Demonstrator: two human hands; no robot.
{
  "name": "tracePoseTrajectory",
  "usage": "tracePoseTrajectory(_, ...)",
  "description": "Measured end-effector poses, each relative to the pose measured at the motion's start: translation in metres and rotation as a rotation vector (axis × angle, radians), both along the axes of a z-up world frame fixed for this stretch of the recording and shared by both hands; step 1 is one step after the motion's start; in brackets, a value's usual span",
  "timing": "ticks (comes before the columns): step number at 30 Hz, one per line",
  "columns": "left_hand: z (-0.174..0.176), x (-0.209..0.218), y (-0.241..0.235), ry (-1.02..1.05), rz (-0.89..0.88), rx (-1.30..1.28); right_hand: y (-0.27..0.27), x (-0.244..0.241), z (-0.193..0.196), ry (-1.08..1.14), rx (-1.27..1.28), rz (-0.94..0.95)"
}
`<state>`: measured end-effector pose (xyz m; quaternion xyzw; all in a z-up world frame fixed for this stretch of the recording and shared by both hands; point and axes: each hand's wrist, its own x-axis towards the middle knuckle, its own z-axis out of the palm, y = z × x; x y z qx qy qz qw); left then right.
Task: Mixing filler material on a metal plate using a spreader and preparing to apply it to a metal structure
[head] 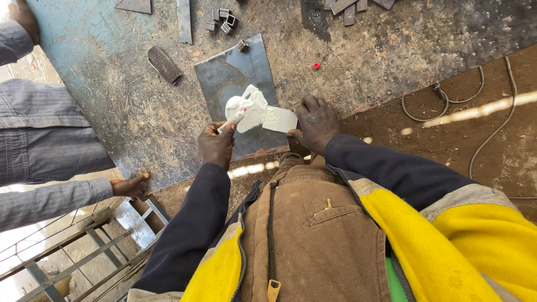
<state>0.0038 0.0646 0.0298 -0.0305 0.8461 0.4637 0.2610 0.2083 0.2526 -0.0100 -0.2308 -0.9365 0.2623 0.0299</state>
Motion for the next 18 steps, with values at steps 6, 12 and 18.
tracePoseTrajectory(6, 0.009, -0.005, 0.002, 0.086, -0.095, -0.171, 0.001, -0.002, 0.003, -0.044, -0.023, 0.01)
tracePoseTrajectory(12, 0.011, -0.004, 0.001, 0.147, -0.202, -0.321, 0.003, -0.002, 0.005, -0.053, -0.036, 0.011)
tracePoseTrajectory(18, 0.002, -0.006, 0.0, 0.154, -0.212, -0.34, 0.003, 0.0, 0.0, -0.026, -0.034, 0.014)
